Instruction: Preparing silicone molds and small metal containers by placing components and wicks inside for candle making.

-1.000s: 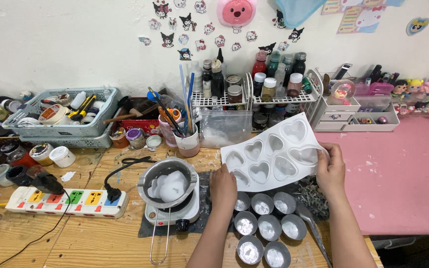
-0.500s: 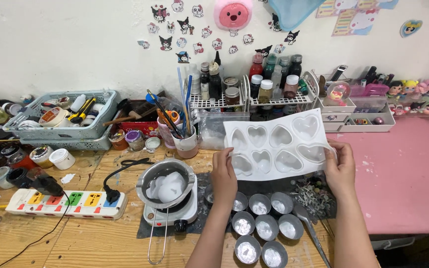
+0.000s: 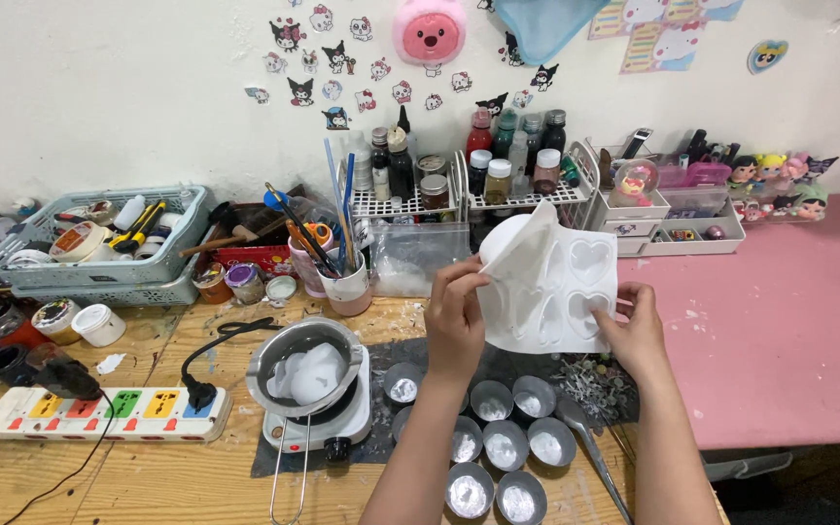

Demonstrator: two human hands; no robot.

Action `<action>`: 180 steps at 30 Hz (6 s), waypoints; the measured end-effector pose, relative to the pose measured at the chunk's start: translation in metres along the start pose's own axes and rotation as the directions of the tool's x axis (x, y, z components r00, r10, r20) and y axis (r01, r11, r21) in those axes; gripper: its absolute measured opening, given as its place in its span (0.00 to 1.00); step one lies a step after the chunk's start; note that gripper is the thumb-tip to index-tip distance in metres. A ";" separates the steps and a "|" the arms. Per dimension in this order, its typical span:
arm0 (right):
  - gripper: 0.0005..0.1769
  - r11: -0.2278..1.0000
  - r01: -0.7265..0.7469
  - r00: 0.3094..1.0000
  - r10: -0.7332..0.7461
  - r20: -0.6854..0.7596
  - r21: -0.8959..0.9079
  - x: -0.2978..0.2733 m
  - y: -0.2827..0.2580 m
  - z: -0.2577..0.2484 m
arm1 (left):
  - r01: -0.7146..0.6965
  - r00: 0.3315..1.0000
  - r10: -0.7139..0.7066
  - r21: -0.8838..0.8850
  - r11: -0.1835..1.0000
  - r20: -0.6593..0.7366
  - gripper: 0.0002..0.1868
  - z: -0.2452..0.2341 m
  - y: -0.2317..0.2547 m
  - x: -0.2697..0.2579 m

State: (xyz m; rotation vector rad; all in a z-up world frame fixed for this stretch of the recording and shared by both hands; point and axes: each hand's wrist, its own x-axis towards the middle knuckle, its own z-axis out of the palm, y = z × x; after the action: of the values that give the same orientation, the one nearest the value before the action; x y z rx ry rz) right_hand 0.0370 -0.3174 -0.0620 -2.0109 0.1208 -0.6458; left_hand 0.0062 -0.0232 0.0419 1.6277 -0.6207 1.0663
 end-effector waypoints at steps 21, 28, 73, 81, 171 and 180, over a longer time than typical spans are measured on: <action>0.14 0.846 0.514 0.857 -0.498 -0.131 0.141 0.017 -0.154 0.000 | 0.099 0.991 -0.108 -0.100 0.990 -0.082 0.39 -0.016 0.011 0.012; 0.17 0.747 0.331 0.935 -0.179 -0.305 0.577 0.016 -0.133 0.037 | 0.483 0.831 -0.485 0.077 0.872 0.273 0.55 -0.020 -0.028 -0.063; 0.39 0.924 -0.197 0.917 0.292 0.272 -0.328 -0.036 -0.039 0.029 | 0.362 0.810 -0.580 0.703 0.613 0.089 0.26 -0.045 -0.005 -0.056; 0.22 0.944 -0.292 0.921 0.320 0.219 -0.153 -0.027 0.010 0.035 | 0.235 0.702 -0.494 0.489 0.840 0.513 0.14 -0.010 -0.001 -0.065; 0.10 0.817 -0.310 0.931 0.156 0.331 0.486 -0.040 -0.009 0.050 | 0.172 0.792 -0.318 0.309 0.935 0.521 0.09 0.041 -0.046 -0.058; 0.08 0.720 -0.375 0.922 0.229 0.311 0.583 -0.037 -0.008 0.050 | 0.182 0.795 -0.293 0.253 0.950 0.531 0.22 0.045 -0.055 -0.069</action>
State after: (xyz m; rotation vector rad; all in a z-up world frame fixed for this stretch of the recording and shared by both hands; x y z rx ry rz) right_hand 0.0284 -0.2608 -0.0888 -1.3371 0.0841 -0.1966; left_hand 0.0332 -0.0557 -0.0478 2.1522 -0.6806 0.4502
